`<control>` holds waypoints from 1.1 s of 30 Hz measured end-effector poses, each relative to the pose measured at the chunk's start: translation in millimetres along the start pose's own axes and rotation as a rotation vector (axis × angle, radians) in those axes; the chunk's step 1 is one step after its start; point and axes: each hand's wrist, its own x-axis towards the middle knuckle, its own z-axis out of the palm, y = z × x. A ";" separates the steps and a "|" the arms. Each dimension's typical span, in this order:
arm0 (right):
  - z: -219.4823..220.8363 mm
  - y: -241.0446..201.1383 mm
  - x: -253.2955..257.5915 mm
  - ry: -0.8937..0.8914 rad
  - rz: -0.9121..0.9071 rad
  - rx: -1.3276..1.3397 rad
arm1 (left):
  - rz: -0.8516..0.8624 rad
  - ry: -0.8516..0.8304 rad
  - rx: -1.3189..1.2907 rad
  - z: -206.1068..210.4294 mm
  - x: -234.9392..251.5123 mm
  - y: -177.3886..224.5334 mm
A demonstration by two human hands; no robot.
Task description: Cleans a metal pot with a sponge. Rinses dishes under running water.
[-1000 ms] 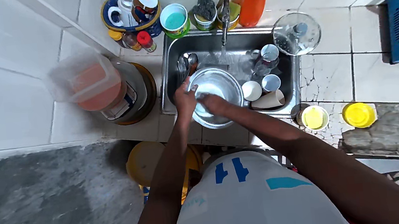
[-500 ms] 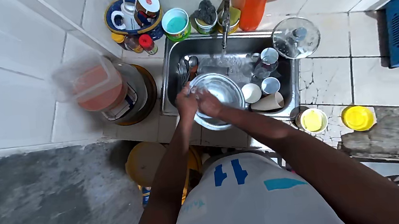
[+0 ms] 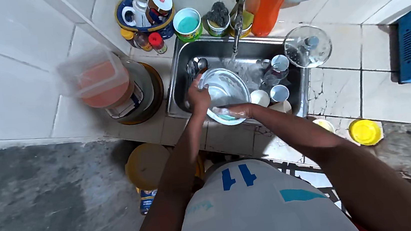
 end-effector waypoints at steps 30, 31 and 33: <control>-67.4 -30.3 -62.0 0.785 0.044 -0.556 | 0.239 -0.089 0.160 51.7 -50.7 49.6; -90.5 -31.4 -62.2 0.742 0.084 -0.451 | 0.306 -0.055 0.168 50.6 -54.5 48.0; -133.1 -18.3 -56.7 0.629 0.071 -0.220 | 0.329 -0.019 0.216 40.5 -67.5 54.0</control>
